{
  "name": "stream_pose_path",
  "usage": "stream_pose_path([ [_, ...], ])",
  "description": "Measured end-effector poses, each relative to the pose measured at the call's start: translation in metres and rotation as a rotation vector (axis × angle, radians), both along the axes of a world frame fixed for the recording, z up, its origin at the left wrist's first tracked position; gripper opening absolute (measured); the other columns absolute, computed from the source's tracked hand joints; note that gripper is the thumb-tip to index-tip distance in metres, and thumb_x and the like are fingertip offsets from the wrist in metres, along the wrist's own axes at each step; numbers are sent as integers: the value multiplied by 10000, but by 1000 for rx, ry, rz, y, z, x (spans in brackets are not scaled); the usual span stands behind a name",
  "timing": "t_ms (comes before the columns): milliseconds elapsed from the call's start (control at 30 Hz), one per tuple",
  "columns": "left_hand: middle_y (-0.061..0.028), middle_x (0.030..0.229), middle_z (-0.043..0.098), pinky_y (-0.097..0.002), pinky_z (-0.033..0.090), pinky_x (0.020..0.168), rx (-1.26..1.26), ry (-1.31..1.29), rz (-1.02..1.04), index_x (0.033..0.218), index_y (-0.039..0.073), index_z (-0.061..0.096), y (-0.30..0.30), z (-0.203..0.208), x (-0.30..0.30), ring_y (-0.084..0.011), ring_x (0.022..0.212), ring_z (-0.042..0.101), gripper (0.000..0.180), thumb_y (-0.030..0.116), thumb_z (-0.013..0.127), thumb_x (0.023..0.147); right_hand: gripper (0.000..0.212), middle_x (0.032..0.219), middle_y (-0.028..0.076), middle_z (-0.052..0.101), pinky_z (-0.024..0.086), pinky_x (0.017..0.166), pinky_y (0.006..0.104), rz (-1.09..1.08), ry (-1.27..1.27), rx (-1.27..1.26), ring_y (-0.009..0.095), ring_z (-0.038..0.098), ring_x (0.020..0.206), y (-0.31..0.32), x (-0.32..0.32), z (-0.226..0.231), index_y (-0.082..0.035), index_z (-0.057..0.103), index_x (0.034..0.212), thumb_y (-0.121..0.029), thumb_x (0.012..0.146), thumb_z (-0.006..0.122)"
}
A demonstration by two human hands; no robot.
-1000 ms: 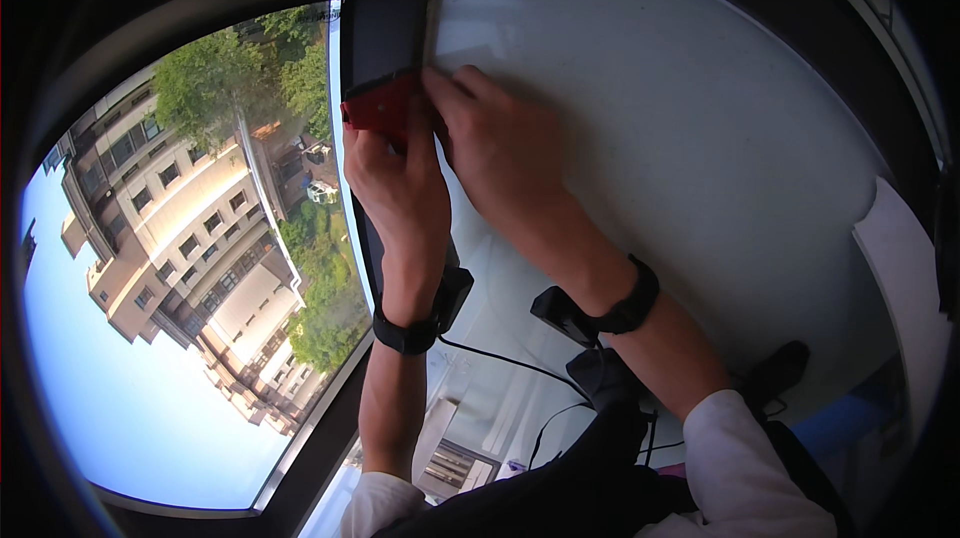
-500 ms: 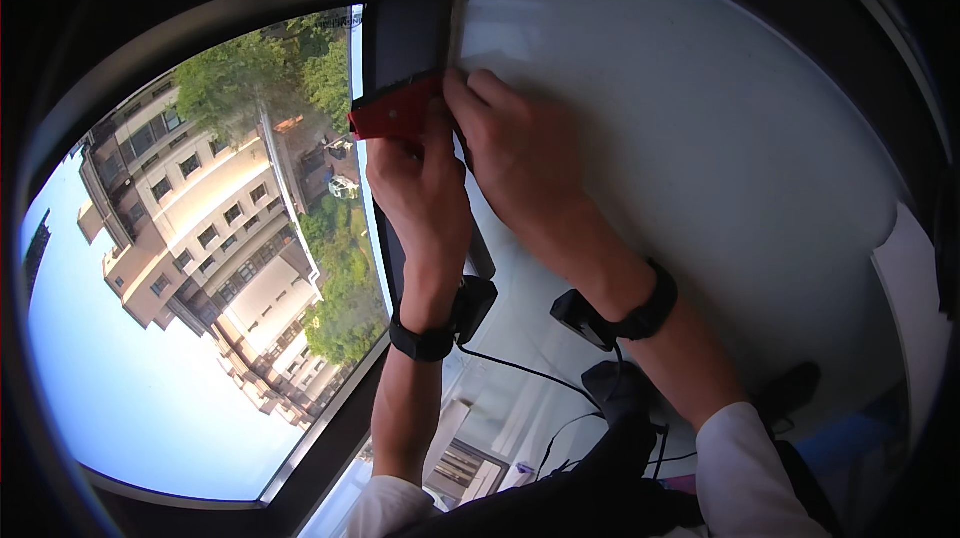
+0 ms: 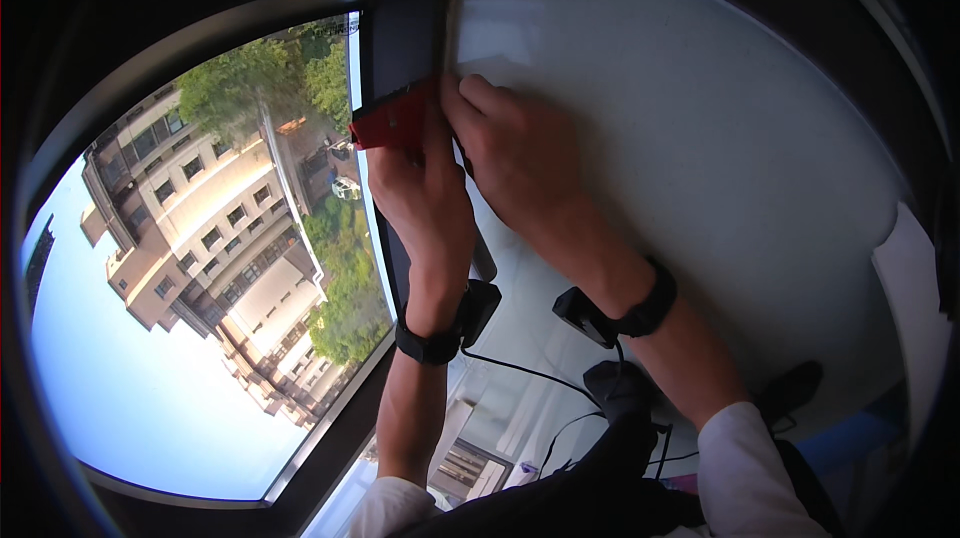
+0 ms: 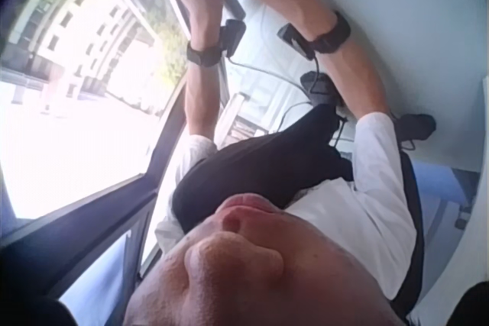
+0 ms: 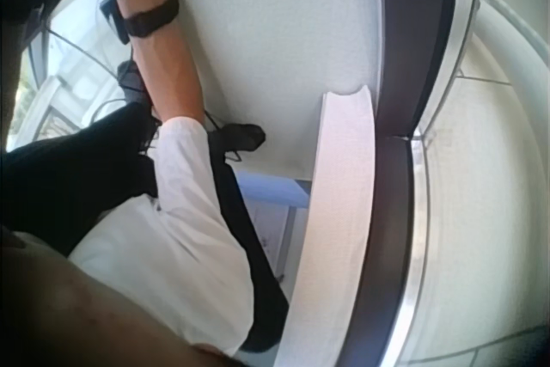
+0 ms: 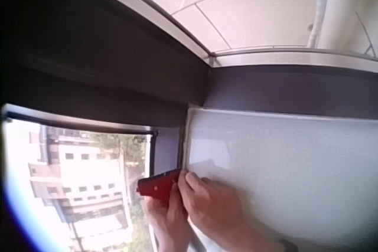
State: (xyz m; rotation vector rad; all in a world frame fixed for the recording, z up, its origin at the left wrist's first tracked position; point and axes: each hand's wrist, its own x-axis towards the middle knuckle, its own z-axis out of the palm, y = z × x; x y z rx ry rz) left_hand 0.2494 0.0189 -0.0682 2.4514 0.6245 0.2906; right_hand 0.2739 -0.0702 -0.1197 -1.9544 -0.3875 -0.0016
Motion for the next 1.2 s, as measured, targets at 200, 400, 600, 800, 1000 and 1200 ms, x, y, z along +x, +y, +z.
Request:
stream_pose_path([
  [200,-96,813,693,-294,475,620,-5,-14,14,1041,-29,691,-6,3,4,-130,711,622,135,100,667,1010,153,941,67,657,598,689,348,-83,-11,36,236,706,809,5,1,3,-32,670,989,-86,847,657],
  [400,-81,822,694,-280,468,577,7,16,17,1064,-26,688,-2,3,-2,-118,675,608,140,104,671,1015,175,959,71,664,602,699,348,-26,-48,17,236,710,822,2,-3,-2,-32,672,1010,-88,843,668],
  [600,-58,791,678,-253,443,544,-120,3,96,1056,-28,679,-7,4,-4,-76,641,581,134,100,676,1016,205,966,73,672,603,705,349,-35,1,59,239,715,830,2,-4,-1,-29,679,1040,-79,841,677],
  [800,-54,761,672,-257,440,541,-89,13,100,1020,-35,676,-10,3,-4,-78,631,579,150,114,690,1008,210,962,76,678,602,699,350,-35,11,45,239,720,836,2,-4,-2,-21,680,1062,-93,865,667],
  [1000,-69,761,682,-269,454,557,-74,-27,81,997,-40,683,-12,5,-2,-99,645,601,161,121,702,994,225,966,84,679,604,705,353,-25,50,64,245,725,824,3,-5,1,-12,676,1088,-98,880,656],
  [1200,-77,764,679,-281,463,576,-53,-36,54,997,-39,688,-13,3,2,-115,661,611,160,121,697,993,242,988,85,677,605,703,356,-43,67,50,249,730,829,3,-3,-2,-9,670,1104,-108,884,651],
])
